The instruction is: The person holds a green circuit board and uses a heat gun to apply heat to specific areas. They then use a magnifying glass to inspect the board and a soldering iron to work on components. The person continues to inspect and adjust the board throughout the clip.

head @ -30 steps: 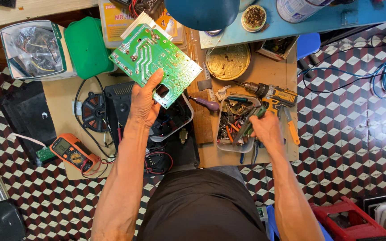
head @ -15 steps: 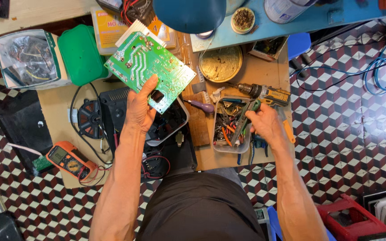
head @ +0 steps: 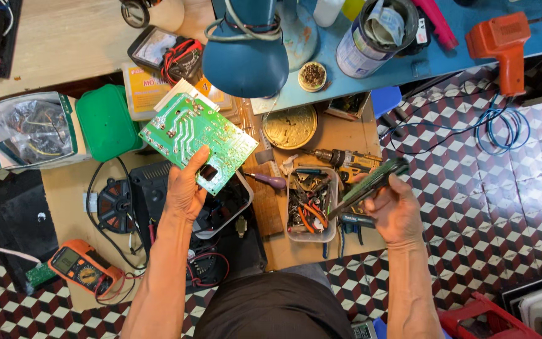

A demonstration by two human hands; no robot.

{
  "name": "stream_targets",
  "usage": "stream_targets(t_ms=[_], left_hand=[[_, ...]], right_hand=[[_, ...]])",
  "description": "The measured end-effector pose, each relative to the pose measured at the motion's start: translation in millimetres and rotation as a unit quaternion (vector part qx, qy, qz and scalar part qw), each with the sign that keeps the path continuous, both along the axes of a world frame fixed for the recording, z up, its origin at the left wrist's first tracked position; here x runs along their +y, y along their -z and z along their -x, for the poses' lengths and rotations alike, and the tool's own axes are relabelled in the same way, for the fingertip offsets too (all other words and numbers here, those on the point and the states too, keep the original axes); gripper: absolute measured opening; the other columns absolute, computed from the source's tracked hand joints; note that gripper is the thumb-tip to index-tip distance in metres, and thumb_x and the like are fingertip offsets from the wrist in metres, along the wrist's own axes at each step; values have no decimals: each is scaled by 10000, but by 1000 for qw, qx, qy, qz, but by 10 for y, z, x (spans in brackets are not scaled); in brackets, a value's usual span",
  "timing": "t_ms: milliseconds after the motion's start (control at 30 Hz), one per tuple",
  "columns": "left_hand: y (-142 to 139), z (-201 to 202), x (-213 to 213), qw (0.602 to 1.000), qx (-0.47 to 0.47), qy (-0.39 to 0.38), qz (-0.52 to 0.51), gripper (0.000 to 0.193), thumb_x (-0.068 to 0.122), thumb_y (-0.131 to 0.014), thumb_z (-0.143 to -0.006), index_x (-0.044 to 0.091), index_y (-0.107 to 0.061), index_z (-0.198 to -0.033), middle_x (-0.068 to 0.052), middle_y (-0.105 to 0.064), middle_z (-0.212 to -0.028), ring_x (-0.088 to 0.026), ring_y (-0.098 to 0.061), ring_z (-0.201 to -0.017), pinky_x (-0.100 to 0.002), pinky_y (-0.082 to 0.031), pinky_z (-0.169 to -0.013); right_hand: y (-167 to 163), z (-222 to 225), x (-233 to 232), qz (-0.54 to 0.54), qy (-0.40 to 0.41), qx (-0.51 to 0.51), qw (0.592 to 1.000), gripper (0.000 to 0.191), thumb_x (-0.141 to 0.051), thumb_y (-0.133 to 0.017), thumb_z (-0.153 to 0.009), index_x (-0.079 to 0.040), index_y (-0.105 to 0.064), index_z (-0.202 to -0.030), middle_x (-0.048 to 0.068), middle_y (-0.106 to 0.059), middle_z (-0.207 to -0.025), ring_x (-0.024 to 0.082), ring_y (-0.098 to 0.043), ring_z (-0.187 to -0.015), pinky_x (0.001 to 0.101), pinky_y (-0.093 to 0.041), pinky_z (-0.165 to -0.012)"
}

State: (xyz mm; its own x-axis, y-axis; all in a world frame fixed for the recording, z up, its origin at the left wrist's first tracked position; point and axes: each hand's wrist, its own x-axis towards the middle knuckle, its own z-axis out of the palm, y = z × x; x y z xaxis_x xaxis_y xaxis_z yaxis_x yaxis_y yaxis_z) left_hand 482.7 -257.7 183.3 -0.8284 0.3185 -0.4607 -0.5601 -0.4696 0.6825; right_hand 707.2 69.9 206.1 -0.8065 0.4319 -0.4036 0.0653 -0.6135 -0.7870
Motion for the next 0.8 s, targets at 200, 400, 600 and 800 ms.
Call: stream_targets(t_ms=[200,400,600,800], left_hand=[[54,-22,-8,1000,0,2,5,451,88,-752,-901,13,-594,-1317,-98,-685,-1218,-215,-687,-1090,-376,-580,-960],[33,-26,-3,1000,0,12,-5,464,101,-753,-909,10,-587,-1333,-98,-679,-1244,-210,-685,-1124,-361,-573,-998],[28,5,136,1000,6,25,-5,486,106,-747,-901,-6,-566,-1338,-111,-675,-1234,-225,-685,-1107,-386,-589,-962],[78,144,337,999,13,40,-22,481,118,-741,-913,-19,-569,-1341,-120,-680,-1230,-217,-695,-1074,-368,-602,-923]], right_hand=[[-36,-58,-27,-2,34,-50,998,311,-211,-742,-914,-65,-636,-1167,52,-675,-857,66,-535,-577,174,-421,-470],[-412,-189,146,54,123,191,972,310,-196,-699,-999,-19,-622,-1243,142,-718,-1055,141,-653,-748,219,-491,-621],[-410,161,-13,1,61,71,996,405,-329,-618,-1115,39,-626,-1285,223,-686,-1171,295,-690,-1024,363,-579,-900],[-388,535,-59,93,61,139,984,389,-285,-678,-1050,-3,-618,-1311,200,-666,-1240,349,-688,-1193,406,-562,-1032]])
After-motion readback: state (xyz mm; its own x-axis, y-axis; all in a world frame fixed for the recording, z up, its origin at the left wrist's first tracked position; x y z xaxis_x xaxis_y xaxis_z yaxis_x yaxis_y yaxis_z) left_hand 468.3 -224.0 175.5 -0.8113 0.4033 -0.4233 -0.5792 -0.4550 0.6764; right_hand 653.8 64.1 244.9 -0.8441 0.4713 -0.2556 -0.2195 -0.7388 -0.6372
